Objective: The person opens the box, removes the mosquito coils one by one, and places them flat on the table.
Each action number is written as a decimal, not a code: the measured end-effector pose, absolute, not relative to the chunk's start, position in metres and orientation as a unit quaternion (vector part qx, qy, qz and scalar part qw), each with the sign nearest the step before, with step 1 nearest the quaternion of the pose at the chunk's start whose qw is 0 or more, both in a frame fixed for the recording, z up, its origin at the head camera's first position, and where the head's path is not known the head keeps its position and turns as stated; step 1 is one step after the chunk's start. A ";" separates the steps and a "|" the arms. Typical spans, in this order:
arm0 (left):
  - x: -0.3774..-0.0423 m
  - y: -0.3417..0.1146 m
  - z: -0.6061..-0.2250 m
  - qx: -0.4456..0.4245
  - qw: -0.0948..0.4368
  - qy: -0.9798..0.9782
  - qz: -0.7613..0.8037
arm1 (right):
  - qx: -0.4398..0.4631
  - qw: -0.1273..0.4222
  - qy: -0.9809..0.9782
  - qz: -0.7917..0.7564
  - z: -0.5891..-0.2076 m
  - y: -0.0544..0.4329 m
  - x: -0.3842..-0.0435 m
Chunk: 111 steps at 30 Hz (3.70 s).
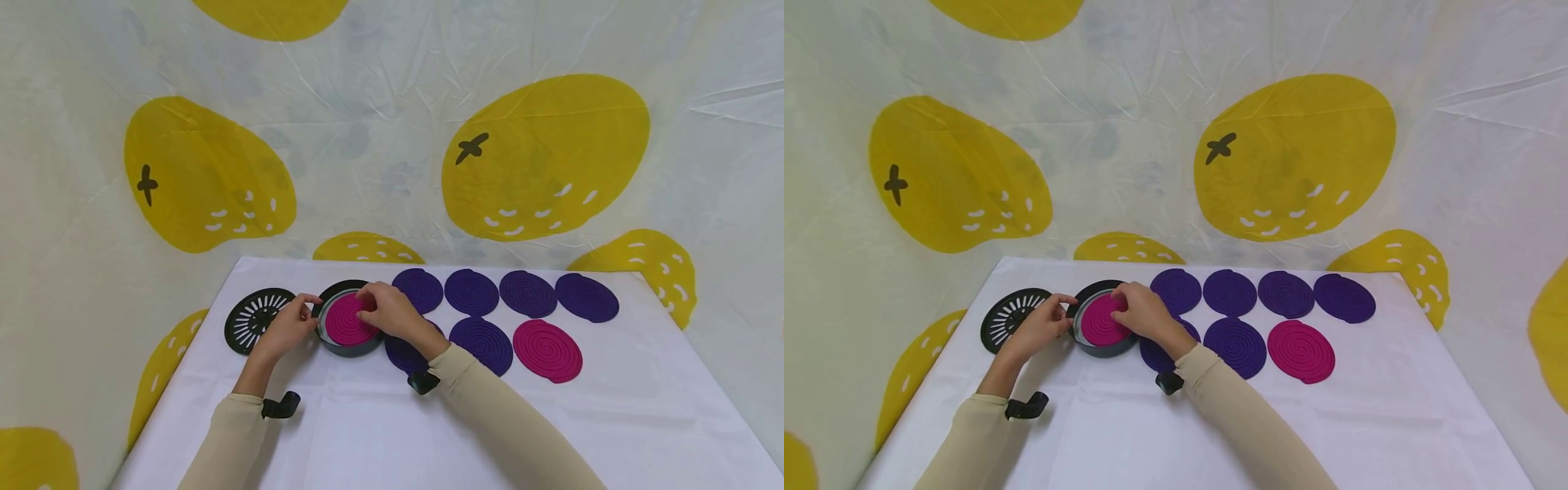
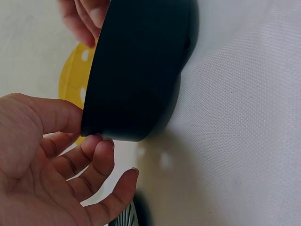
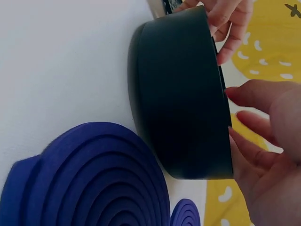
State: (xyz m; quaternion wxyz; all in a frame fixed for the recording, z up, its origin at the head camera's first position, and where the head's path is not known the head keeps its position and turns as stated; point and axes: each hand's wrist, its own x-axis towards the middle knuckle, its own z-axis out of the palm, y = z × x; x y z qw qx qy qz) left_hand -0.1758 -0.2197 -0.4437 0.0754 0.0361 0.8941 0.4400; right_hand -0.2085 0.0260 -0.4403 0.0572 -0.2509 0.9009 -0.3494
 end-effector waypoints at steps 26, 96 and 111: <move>-0.178 -0.222 -0.447 0.040 0.080 0.894 0.440 | -0.224 0.058 0.882 -0.411 -0.444 0.018 -0.222; -0.176 -0.220 -0.443 0.017 0.089 0.899 0.429 | -0.181 0.083 0.741 -0.641 -0.436 0.066 -0.194; -0.177 -0.221 -0.445 0.007 0.098 0.898 0.430 | -0.162 0.099 0.731 -0.655 -0.428 0.088 -0.186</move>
